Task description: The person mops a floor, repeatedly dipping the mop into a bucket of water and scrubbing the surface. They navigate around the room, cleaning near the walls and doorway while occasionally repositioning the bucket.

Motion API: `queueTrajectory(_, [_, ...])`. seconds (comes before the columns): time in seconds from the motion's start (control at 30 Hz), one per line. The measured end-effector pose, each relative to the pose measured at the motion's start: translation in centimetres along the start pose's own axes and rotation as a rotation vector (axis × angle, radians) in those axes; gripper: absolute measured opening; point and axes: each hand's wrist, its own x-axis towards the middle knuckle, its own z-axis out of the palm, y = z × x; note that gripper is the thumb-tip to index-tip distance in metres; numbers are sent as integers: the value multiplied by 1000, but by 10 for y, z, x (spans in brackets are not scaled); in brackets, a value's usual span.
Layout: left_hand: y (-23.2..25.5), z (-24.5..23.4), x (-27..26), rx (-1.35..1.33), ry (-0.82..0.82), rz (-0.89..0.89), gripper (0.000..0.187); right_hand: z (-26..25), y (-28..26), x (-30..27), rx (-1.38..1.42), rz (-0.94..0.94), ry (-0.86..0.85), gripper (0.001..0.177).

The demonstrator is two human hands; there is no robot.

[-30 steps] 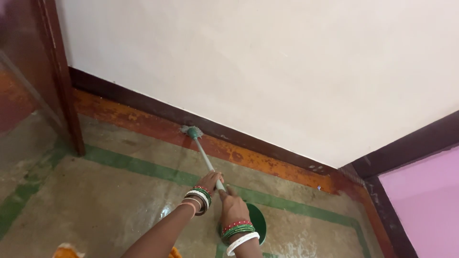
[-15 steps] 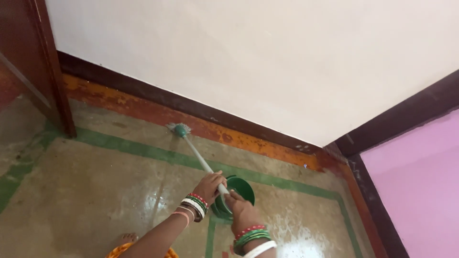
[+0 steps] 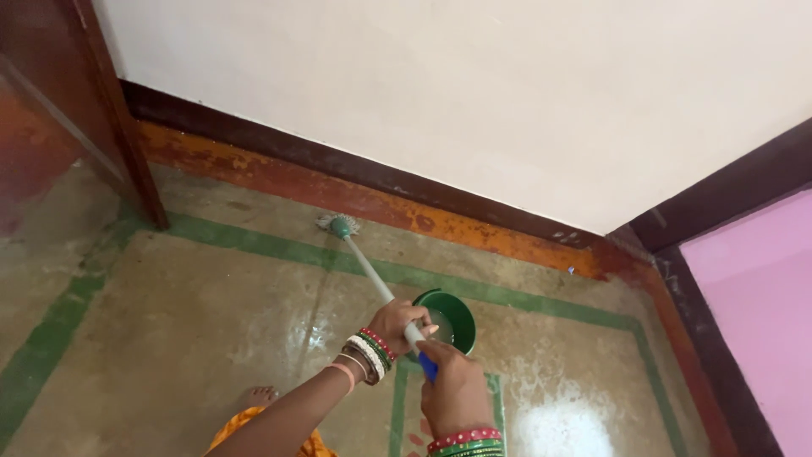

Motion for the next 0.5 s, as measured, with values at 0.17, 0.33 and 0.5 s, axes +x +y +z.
queueTrajectory(0.17, [-34,0,29,-17,-44,31,22,30,16,41,-17,-63,69,48])
queueTrajectory(0.33, [-106,-9,53,-41,-63,96,25,67,2,90,-18,-42,-9,45])
queueTrajectory(0.5, [-166,-31,78,-49,-103,104,24,110,-13,138,-54,-17,-90,51])
